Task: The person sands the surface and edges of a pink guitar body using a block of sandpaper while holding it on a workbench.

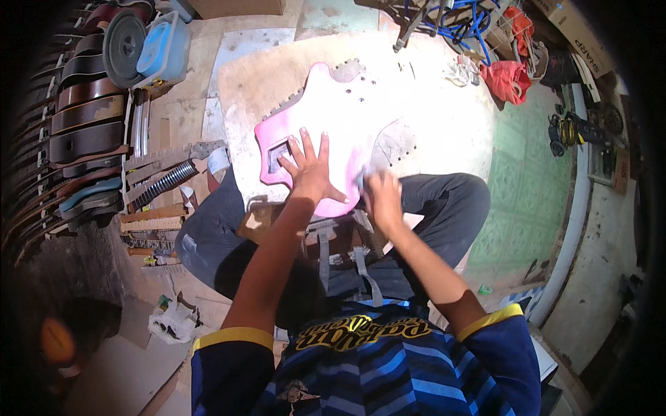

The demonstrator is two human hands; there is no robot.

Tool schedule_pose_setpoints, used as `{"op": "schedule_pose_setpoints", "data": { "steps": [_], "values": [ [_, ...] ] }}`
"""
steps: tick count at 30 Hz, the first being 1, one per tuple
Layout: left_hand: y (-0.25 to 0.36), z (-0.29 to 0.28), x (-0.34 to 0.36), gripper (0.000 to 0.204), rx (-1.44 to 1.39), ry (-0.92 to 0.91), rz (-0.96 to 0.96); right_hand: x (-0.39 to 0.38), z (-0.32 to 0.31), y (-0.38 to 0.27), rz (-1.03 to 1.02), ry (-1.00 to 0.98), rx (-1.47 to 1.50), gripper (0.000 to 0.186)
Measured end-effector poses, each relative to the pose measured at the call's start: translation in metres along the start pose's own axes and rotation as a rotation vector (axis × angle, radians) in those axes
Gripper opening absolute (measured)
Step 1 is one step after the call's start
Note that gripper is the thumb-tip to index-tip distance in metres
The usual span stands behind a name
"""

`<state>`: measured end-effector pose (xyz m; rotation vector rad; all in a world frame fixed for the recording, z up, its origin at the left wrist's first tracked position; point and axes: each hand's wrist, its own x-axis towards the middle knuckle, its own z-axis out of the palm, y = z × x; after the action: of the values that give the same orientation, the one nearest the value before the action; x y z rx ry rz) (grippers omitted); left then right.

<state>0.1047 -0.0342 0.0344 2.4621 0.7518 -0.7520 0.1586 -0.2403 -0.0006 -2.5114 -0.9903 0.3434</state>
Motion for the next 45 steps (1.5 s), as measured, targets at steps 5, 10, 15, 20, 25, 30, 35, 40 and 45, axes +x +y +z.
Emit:
{"op": "schedule_pose_setpoints", "data": {
  "steps": [5, 10, 15, 20, 25, 30, 35, 40, 45],
  "values": [
    [0.003, 0.000, 0.005, 0.172, -0.008, 0.008, -0.005, 0.028, -0.010, -0.007, -0.013, 0.079, -0.018, 0.036],
    [0.002, -0.008, 0.000, 0.171, 0.011, -0.033, -0.018, -0.014, -0.009, -0.008, -0.084, -0.014, -0.035, 0.036],
    [0.002, -0.003, 0.005, 0.174, 0.014, -0.026, -0.007, 0.033, -0.009, -0.005, -0.083, 0.098, -0.006, 0.039],
    [-0.002, -0.004, 0.004, 0.176, 0.027, -0.058, 0.005, -0.041, -0.010, -0.010, -0.034, -0.090, 0.148, 0.034],
    [0.001, 0.001, 0.008, 0.177, 0.027, -0.044, 0.013, 0.025, -0.007, -0.007, -0.028, 0.077, 0.085, 0.031],
    [-0.002, -0.002, 0.007, 0.177, 0.046, -0.064, -0.007, -0.054, -0.004, -0.013, -0.037, -0.039, 0.146, 0.038],
    [0.001, 0.002, 0.007, 0.177, 0.045, -0.079, -0.001, -0.002, -0.002, -0.003, 0.040, 0.045, 0.094, 0.039],
    [0.000, -0.006, 0.005, 0.178, 0.058, -0.098, -0.010, -0.054, -0.001, -0.015, -0.018, 0.010, 0.139, 0.040],
    [-0.001, -0.002, 0.008, 0.179, 0.053, -0.096, -0.007, -0.005, 0.000, -0.009, 0.057, 0.162, 0.147, 0.035]
  ]
}}
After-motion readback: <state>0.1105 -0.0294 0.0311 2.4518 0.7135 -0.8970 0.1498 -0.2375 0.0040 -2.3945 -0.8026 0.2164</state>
